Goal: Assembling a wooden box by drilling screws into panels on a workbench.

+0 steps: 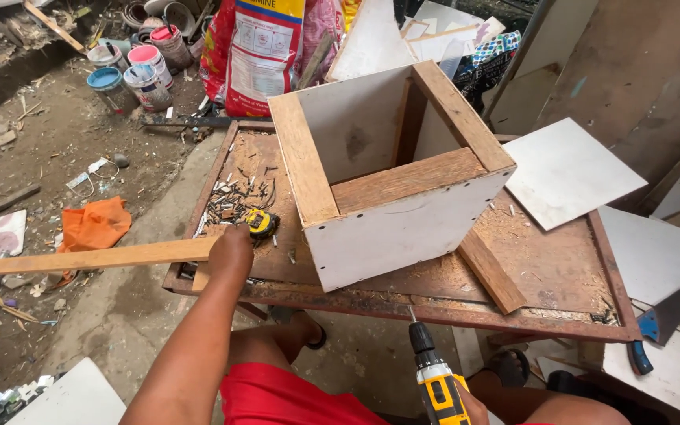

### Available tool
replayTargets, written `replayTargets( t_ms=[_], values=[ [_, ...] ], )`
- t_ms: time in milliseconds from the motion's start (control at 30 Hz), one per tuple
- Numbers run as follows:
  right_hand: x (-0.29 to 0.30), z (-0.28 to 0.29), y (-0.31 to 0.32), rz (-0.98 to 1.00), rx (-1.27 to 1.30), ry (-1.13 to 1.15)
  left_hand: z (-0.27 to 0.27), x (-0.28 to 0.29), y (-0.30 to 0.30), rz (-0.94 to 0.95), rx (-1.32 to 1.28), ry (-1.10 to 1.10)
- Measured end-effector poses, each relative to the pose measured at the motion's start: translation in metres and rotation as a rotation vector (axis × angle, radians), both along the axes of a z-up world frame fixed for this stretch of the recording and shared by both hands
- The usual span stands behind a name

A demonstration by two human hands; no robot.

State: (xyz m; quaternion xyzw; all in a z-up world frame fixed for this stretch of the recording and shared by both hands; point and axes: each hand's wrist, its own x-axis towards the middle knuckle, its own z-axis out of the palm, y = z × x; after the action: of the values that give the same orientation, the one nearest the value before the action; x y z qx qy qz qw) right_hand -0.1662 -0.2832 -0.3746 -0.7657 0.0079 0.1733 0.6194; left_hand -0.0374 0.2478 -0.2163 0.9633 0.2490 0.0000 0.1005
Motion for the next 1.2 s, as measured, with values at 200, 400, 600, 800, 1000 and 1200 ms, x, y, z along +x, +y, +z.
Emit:
replayTargets(
  t_ms=[200,400,600,800,1000,1200],
  values=[
    [-0.001,-0.014,0.003,-0.03,-0.072,-0.083,0.043,-0.038,-0.066,0.386,-0.626,-0.474],
    [-0.006,0.047,0.027,-0.029,0.023,-0.198,-0.004,-0.076,-0.165,0.58,-1.327,-0.552],
    [0.047,-0.119,-0.032,0.389,0.671,0.397,-0.012,-0.074,-0.234,0.37,-1.873,-0.431],
    [0.04,-0.222,-0.088,0.821,1.301,0.842,0.011,-0.055,-0.266,0.301,-2.119,-0.396],
    [0.006,-0.199,-0.103,0.708,1.257,0.763,0.03,-0.058,-0.277,0.285,-2.157,-0.374],
    [-0.021,-0.148,-0.1,0.613,1.198,0.697,0.039,-0.061,-0.284,0.268,-2.149,-0.387]
  ],
)
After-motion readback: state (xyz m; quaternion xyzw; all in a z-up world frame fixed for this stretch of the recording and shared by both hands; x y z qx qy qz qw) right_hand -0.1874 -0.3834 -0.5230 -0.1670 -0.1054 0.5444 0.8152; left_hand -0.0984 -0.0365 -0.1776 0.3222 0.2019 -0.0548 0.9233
